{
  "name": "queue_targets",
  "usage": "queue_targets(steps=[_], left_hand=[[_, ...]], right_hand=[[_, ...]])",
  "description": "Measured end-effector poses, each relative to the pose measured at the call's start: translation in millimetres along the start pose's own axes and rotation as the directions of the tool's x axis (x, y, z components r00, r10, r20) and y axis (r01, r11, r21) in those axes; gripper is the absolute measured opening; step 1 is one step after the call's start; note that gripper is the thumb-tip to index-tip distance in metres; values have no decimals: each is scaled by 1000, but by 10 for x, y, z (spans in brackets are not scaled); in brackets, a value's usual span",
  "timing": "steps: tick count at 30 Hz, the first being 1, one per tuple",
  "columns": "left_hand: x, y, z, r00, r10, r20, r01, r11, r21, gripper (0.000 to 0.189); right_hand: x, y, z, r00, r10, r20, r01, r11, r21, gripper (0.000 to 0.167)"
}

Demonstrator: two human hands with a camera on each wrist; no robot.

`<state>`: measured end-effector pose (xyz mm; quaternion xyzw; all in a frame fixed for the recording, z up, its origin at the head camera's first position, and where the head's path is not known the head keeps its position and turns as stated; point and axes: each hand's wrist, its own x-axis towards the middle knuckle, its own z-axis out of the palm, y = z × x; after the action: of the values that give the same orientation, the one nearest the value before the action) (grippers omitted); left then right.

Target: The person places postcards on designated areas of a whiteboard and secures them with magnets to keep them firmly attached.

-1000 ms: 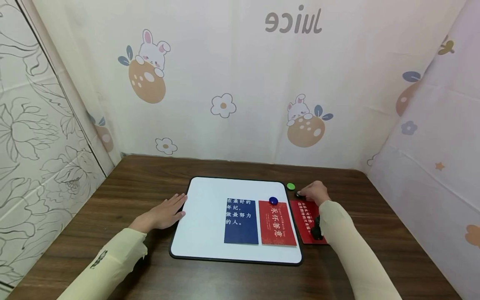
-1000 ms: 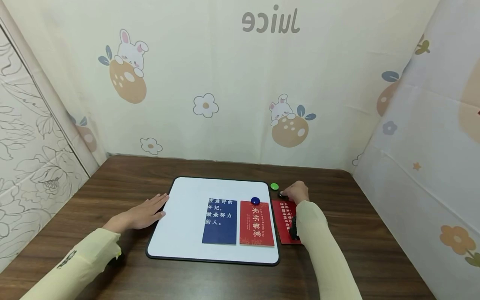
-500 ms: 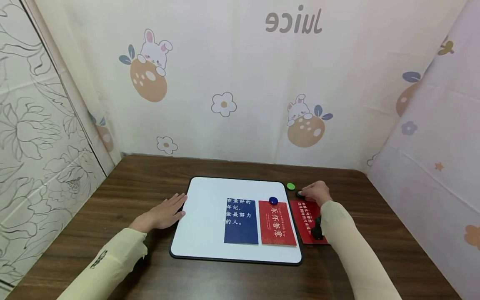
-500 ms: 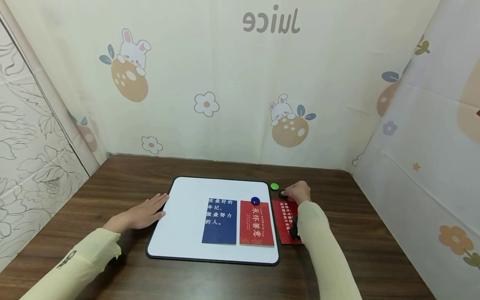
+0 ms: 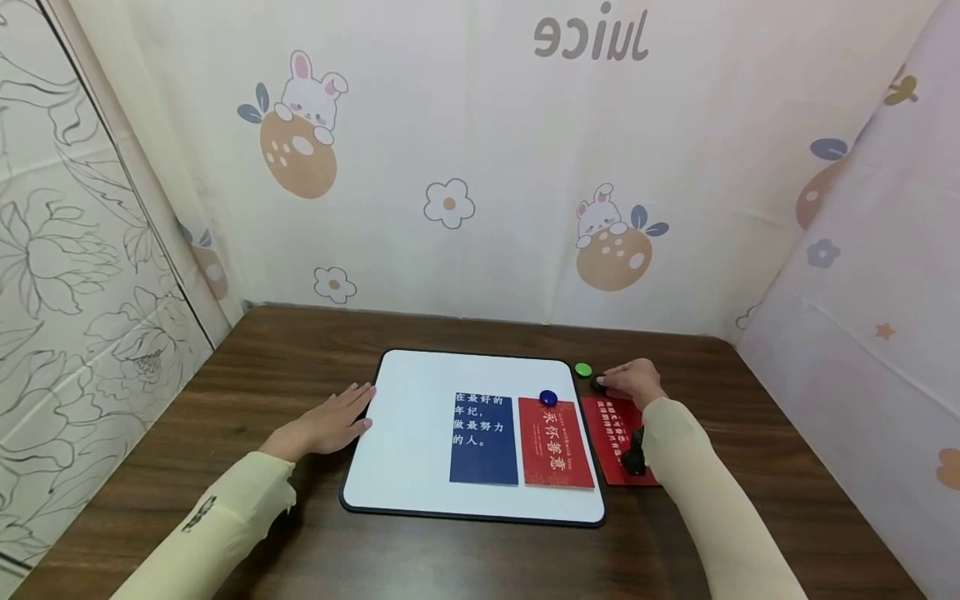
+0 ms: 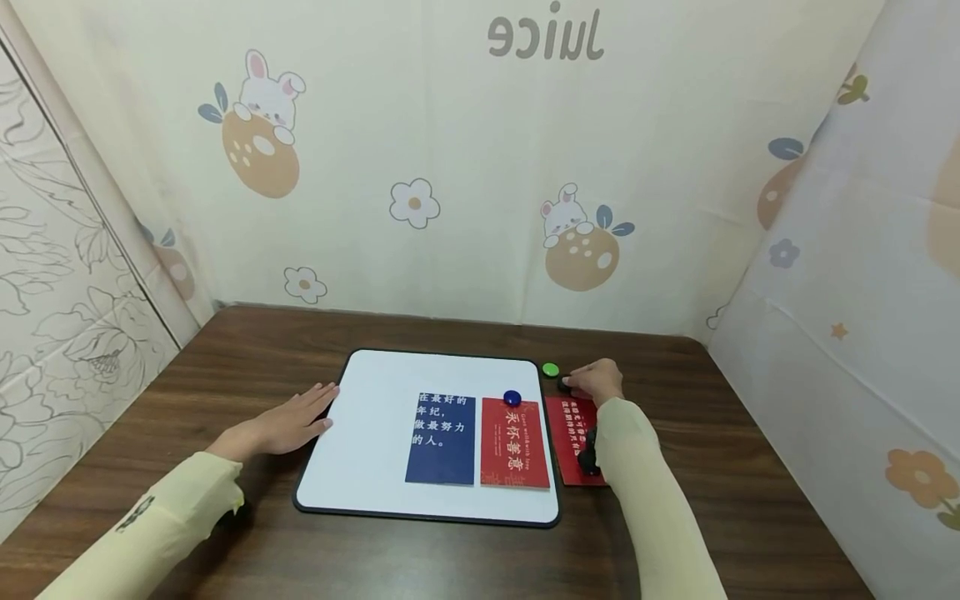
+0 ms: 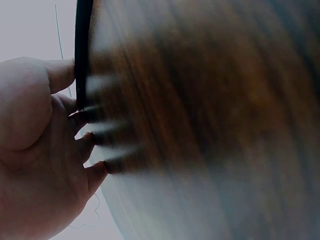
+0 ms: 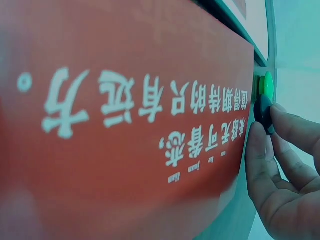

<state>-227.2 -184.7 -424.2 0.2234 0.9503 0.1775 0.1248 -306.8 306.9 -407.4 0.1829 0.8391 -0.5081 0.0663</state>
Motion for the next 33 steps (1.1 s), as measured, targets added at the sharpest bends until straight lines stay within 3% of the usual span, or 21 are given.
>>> queue_targets(steps=[6, 14, 23, 33], left_hand=[[11, -12, 2, 1000, 7, 1, -7, 1000, 4, 59], [9, -16, 1, 1000, 10, -1, -10, 1000, 5, 59], [-4, -2, -19, 1000, 8, 1, -8, 1000, 1, 59], [-19, 20, -11, 1000, 3, 3, -3, 1000, -8, 60]], right_hand=[[-55, -57, 1, 999, 51, 9, -52, 992, 114, 31], [-147, -118, -24, 992, 99, 74, -116, 954, 275, 39], [-151, -154, 22, 987, 110, 115, -144, 927, 347, 48], [-212, -205, 123, 987, 67, 147, -116, 928, 353, 49]])
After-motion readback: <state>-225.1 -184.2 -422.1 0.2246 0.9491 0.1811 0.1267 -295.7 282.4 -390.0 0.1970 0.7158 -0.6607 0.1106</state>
